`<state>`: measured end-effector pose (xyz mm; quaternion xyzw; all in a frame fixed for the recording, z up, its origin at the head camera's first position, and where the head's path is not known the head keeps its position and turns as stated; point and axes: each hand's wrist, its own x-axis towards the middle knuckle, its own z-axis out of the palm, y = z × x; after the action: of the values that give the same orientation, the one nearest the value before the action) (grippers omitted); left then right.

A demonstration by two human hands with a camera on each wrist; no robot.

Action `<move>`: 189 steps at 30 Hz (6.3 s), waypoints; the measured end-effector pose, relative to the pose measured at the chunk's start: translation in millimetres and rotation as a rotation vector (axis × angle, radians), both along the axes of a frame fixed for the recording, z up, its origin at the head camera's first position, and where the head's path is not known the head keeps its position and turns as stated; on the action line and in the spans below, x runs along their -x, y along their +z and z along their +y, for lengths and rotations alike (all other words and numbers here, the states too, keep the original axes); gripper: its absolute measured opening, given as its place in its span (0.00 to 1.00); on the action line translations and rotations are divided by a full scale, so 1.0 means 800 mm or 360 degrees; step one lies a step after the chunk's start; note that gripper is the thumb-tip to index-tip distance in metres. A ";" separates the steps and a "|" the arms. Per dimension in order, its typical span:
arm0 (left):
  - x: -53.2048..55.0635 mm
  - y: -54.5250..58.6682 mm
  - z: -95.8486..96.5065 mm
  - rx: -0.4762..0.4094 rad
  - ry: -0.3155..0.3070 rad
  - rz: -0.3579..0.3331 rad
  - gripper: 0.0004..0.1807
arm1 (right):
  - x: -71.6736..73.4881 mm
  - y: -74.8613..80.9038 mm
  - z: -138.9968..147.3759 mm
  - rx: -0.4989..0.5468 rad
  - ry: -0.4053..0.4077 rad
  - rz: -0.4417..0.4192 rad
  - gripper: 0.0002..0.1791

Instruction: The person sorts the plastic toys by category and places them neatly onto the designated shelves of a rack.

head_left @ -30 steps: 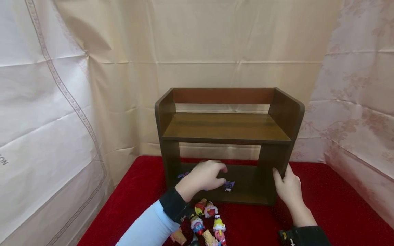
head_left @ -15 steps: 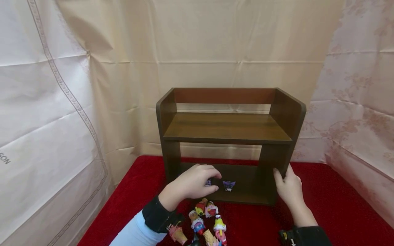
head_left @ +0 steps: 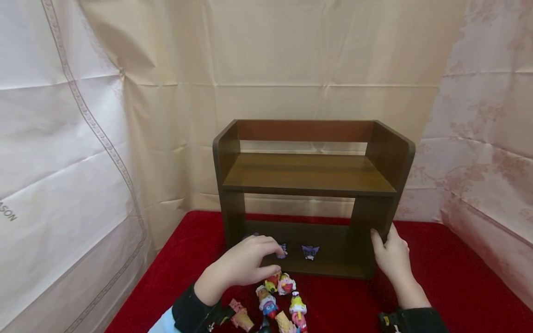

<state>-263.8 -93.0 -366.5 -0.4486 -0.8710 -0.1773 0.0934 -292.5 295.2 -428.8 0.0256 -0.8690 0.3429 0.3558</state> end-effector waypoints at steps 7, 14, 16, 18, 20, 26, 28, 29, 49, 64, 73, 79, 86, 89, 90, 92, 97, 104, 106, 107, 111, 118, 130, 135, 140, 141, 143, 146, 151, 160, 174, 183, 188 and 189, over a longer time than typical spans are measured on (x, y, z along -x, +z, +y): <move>-0.011 -0.011 -0.017 -0.0046 -0.0024 -0.0059 0.13 | 0.000 -0.001 0.001 0.0005 0.0013 -0.0002 0.16; -0.018 -0.020 -0.031 -0.0031 -0.0067 -0.0085 0.15 | 0.000 -0.001 0.000 0.0008 -0.0001 -0.0008 0.17; -0.019 -0.021 -0.034 -0.0026 -0.0074 -0.0092 0.16 | 0.000 -0.001 0.000 0.0008 0.0000 -0.0007 0.17; -0.021 -0.021 -0.036 -0.0005 -0.0068 -0.0097 0.16 | 0.000 0.000 0.000 0.0003 -0.0001 -0.0001 0.16; -0.023 -0.022 -0.039 0.0016 -0.0067 -0.0101 0.17 | 0.000 0.000 0.001 0.0000 -0.0001 0.0006 0.16; -0.029 -0.029 -0.044 0.0057 -0.0132 -0.0121 0.20 | 0.002 0.000 0.000 -0.0002 0.0004 0.0020 0.15; -0.030 -0.032 -0.045 0.0057 -0.0155 -0.0129 0.20 | 0.002 0.000 0.000 0.0002 0.0004 0.0018 0.15; -0.030 -0.034 -0.045 0.0059 -0.0161 -0.0130 0.21 | 0.002 0.000 0.000 0.0001 0.0002 0.0015 0.15; -0.031 -0.055 -0.041 0.0327 -0.0284 -0.0471 0.19 | 0.000 0.002 0.001 0.0000 0.0005 -0.0031 0.17; -0.034 -0.063 -0.032 0.0387 -0.0404 -0.0483 0.17 | 0.001 0.000 0.001 -0.0009 0.0009 -0.0005 0.16; -0.033 -0.069 -0.026 0.0426 -0.0500 -0.0520 0.11 | 0.001 -0.001 0.001 -0.0006 0.0012 -0.0004 0.16; -0.034 -0.074 -0.022 0.0425 -0.0546 -0.0540 0.10 | 0.000 -0.001 0.001 -0.0011 0.0013 -0.0003 0.16; -0.034 -0.076 -0.020 0.0429 -0.0523 -0.0601 0.12 | 0.000 -0.001 0.001 -0.0009 0.0015 -0.0005 0.16; -0.036 -0.077 -0.017 0.0451 -0.0489 -0.0604 0.13 | 0.000 -0.001 0.001 -0.0007 0.0011 -0.0012 0.16; -0.036 -0.078 -0.017 0.0461 -0.0473 -0.0599 0.13 | 0.000 -0.001 0.001 -0.0007 0.0009 -0.0016 0.16; -0.038 -0.079 -0.015 0.0477 -0.0433 -0.0600 0.14 | -0.001 -0.001 0.001 -0.0008 0.0006 -0.0021 0.16; -0.043 -0.081 -0.011 0.0534 -0.0343 -0.0536 0.16 | -0.001 -0.001 0.001 -0.0013 0.0009 -0.0031 0.16; -0.046 -0.084 -0.005 0.0600 -0.0323 -0.0364 0.15 | 0.000 -0.001 0.001 -0.0013 0.0014 -0.0018 0.16; -0.046 -0.085 -0.004 0.0599 -0.0325 -0.0352 0.15 | -0.001 -0.001 0.001 -0.0013 0.0017 -0.0017 0.17; -0.046 -0.085 -0.004 0.0598 -0.0330 -0.0345 0.15 | -0.001 -0.001 0.001 -0.0015 0.0017 -0.0016 0.17; -0.045 -0.084 -0.006 0.0596 -0.0339 -0.0380 0.16 | -0.001 -0.001 0.001 -0.0016 0.0018 -0.0026 0.16; -0.042 -0.075 -0.017 0.0530 -0.0390 -0.0428 0.17 | -0.001 -0.001 0.000 -0.0019 0.0017 -0.0026 0.16; -0.036 -0.063 -0.032 0.0375 -0.0341 -0.0383 0.14 | -0.001 -0.002 0.001 -0.0029 0.0004 -0.0017 0.17; -0.036 -0.058 -0.036 0.0298 -0.0309 -0.0438 0.14 | -0.001 -0.001 0.001 -0.0027 0.0010 -0.0017 0.17; -0.035 -0.057 -0.040 0.0252 -0.0284 -0.0461 0.15 | -0.002 -0.001 0.000 -0.0024 0.0012 -0.0038 0.17; -0.035 -0.057 -0.041 0.0245 -0.0275 -0.0470 0.15 | -0.002 -0.001 0.000 -0.0025 0.0012 -0.0039 0.17; -0.034 -0.057 -0.043 0.0234 -0.0260 -0.0482 0.16 | -0.003 -0.001 0.000 -0.0024 0.0015 -0.0038 0.17; -0.033 -0.057 -0.043 0.0210 -0.0252 -0.0493 0.16 | -0.003 0.000 0.000 -0.0021 0.0016 -0.0030 0.17; -0.034 -0.054 -0.044 0.0160 -0.0237 -0.0486 0.16 | -0.002 -0.001 -0.001 -0.0027 0.0010 -0.0019 0.17; -0.035 -0.050 -0.048 0.0011 -0.0250 -0.0458 0.16 | -0.001 -0.002 -0.001 -0.0040 0.0010 0.0008 0.17; -0.030 -0.055 -0.049 -0.0243 -0.0214 -0.0398 0.21 | -0.002 -0.002 0.001 -0.0042 0.0007 -0.0003 0.17; -0.025 -0.057 -0.042 -0.0452 -0.0128 -0.0242 0.21 | -0.001 -0.003 0.001 -0.0040 0.0013 -0.0006 0.17; -0.021 -0.055 -0.038 -0.0477 -0.0052 -0.0192 0.20 | 0.001 -0.002 0.001 -0.0029 0.0022 0.0015 0.17; -0.021 -0.054 -0.038 -0.0482 -0.0040 -0.0191 0.20 | 0.001 -0.002 0.001 -0.0029 0.0019 0.0016 0.17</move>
<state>-247.3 -123.0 -409.6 -0.4289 -0.8326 -0.3342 0.1055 -293.4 295.8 -430.1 0.0356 -0.8702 0.3370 0.3577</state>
